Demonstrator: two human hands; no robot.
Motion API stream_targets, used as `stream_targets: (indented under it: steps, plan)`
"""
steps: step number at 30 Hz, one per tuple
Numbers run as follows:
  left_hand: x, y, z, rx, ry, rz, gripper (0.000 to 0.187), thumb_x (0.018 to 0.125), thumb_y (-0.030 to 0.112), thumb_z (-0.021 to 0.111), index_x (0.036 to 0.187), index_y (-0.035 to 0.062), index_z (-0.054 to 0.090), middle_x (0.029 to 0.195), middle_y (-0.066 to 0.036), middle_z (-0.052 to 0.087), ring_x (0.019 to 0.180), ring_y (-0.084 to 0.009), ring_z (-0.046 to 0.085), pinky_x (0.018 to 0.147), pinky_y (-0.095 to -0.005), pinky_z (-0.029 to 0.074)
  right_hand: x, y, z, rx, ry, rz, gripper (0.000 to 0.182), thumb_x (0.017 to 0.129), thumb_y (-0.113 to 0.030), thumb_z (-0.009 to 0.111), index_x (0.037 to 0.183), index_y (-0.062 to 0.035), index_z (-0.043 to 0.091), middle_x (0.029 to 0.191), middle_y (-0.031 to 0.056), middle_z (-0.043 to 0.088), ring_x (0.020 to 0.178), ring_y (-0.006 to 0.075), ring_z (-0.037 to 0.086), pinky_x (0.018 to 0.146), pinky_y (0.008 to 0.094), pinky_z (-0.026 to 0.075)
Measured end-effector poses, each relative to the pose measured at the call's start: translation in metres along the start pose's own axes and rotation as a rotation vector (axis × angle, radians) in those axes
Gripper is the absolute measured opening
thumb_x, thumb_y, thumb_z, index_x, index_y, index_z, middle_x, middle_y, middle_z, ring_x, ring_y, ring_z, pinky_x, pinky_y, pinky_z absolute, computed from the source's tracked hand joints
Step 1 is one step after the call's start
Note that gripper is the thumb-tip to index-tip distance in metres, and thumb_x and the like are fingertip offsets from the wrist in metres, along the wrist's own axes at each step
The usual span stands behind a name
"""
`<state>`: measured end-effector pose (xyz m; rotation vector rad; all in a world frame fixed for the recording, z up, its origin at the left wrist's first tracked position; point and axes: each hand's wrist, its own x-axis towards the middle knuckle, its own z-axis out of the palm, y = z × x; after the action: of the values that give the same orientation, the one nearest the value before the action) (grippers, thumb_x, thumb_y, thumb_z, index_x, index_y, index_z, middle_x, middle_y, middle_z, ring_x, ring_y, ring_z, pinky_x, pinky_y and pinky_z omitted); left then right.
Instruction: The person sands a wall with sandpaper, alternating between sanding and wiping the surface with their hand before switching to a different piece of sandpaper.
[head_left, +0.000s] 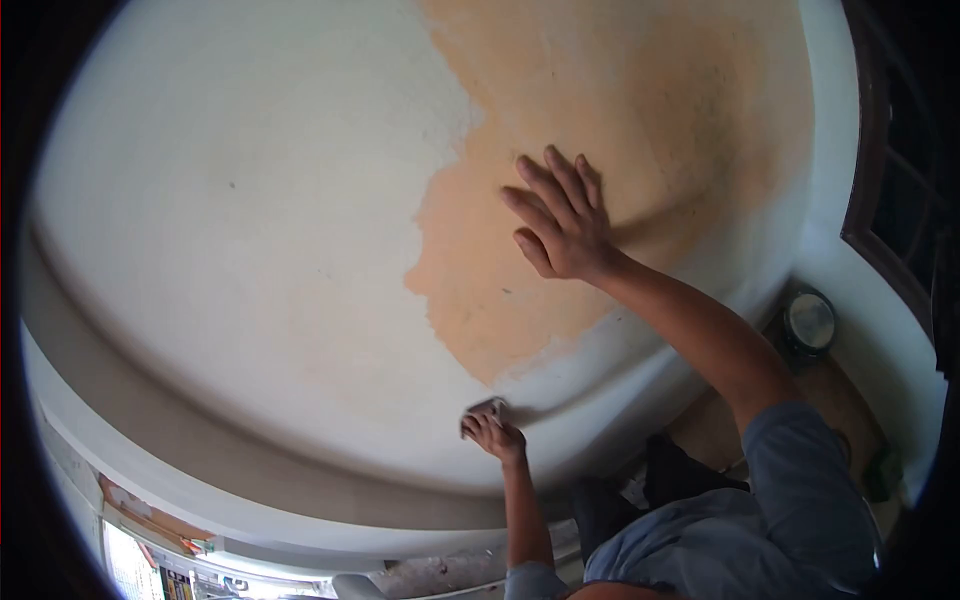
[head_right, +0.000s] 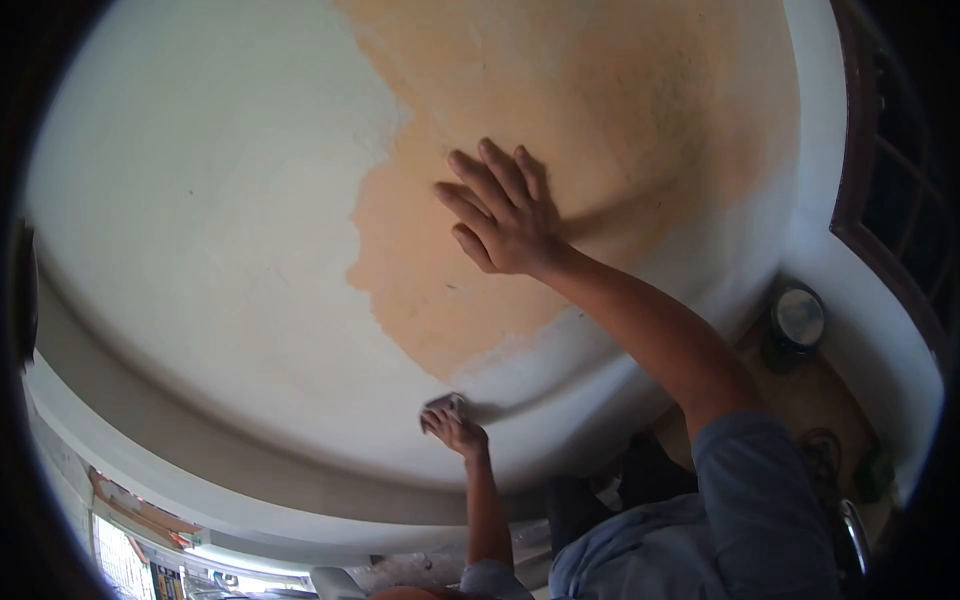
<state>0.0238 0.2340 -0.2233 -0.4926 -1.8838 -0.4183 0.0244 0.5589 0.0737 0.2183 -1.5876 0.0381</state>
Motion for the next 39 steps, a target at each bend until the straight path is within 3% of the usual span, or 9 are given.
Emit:
stream_targets:
  steps: [9,12,18,20,23,27,32,37,39]
  plan:
    - [0.432,-0.021,-0.125,0.184,0.502,0.402,0.051,0.099,0.030,0.044,0.143,0.0061,0.043,0.147,-0.013,0.044,0.135,-0.0392,0.040,0.113,-0.0546,0.024,-0.009,-0.007,0.010,0.000,0.003,0.016,0.044,0.090,-0.035,0.052,0.130,-0.0182,0.057,0.144,0.0103,0.046,0.135,0.0326,0.039,0.108,0.0554,0.023]
    - [0.529,-0.025,-0.147,0.286,0.712,0.528,0.046,0.095,0.040,0.049,0.122,0.0045,0.061,0.122,-0.016,0.063,0.111,-0.0374,0.060,0.096,-0.0524,0.044,-0.004,-0.002,0.008,-0.013,0.020,-0.095,0.052,0.097,-0.031,0.037,0.140,-0.0024,0.046,0.150,0.0255,0.033,0.141,0.0439,0.025,0.113,0.0587,0.011]
    - [0.396,-0.025,-0.107,0.253,0.509,0.338,0.049,0.101,0.030,0.042,0.141,0.0028,0.043,0.143,-0.016,0.047,0.132,-0.0364,0.043,0.107,-0.0506,0.035,-0.007,-0.004,0.012,0.015,0.014,-0.073,0.053,0.098,-0.033,0.035,0.141,-0.0042,0.044,0.150,0.0253,0.032,0.142,0.0429,0.022,0.113,0.0585,0.008]
    - [0.282,-0.010,-0.070,0.342,0.262,0.090,0.050,0.102,0.028,0.040,0.145,0.0025,0.037,0.148,-0.014,0.041,0.136,-0.0356,0.039,0.113,-0.0518,0.026,-0.008,-0.004,0.007,0.008,-0.069,-0.046,0.054,0.099,-0.035,0.035,0.144,-0.0072,0.041,0.152,0.0234,0.030,0.144,0.0410,0.019,0.114,0.0587,0.007]
    - [0.030,-0.046,0.030,0.322,0.100,0.189,0.058,0.102,0.036,0.024,0.153,0.0083,0.018,0.161,-0.009,0.015,0.147,-0.0299,0.015,0.116,-0.0511,0.016,-0.008,-0.002,0.010,0.038,-0.002,-0.045,0.055,0.099,-0.036,0.034,0.146,-0.0091,0.040,0.153,0.0211,0.029,0.144,0.0393,0.019,0.114,0.0581,0.007]
    - [-0.035,0.030,0.045,0.026,0.093,0.051,0.059,0.095,0.017,0.048,0.151,0.0097,0.028,0.154,-0.017,0.032,0.143,-0.0461,0.021,0.112,-0.0639,0.011,-0.009,-0.004,0.010,0.047,-0.002,-0.003,0.055,0.099,-0.037,0.033,0.146,-0.0105,0.040,0.154,0.0192,0.028,0.145,0.0379,0.019,0.115,0.0564,0.007]
    - [0.188,0.034,-0.019,0.197,0.236,0.094,0.049,0.099,0.025,0.044,0.141,-0.0004,0.043,0.144,-0.024,0.043,0.134,-0.0484,0.036,0.107,-0.0607,0.026,-0.010,0.003,0.013,0.012,0.068,-0.077,0.053,0.098,-0.035,0.035,0.144,-0.0086,0.042,0.153,0.0203,0.031,0.144,0.0388,0.021,0.115,0.0568,0.007]
    - [0.455,0.018,-0.085,0.229,0.629,0.578,0.050,0.096,0.039,0.044,0.130,0.0045,0.057,0.128,-0.017,0.060,0.122,-0.0407,0.052,0.102,-0.0538,0.038,-0.008,-0.004,0.008,0.016,0.008,-0.057,0.052,0.097,-0.032,0.037,0.141,-0.0060,0.046,0.151,0.0224,0.032,0.143,0.0402,0.022,0.115,0.0565,0.006]
    - [0.514,0.041,-0.129,0.344,0.410,0.550,0.043,0.097,0.031,0.039,0.120,0.0002,0.057,0.119,-0.020,0.059,0.115,-0.0345,0.057,0.096,-0.0515,0.047,-0.005,-0.003,0.008,0.004,0.002,-0.054,0.051,0.097,-0.031,0.037,0.140,-0.0053,0.048,0.151,0.0226,0.034,0.143,0.0405,0.023,0.114,0.0568,0.007]
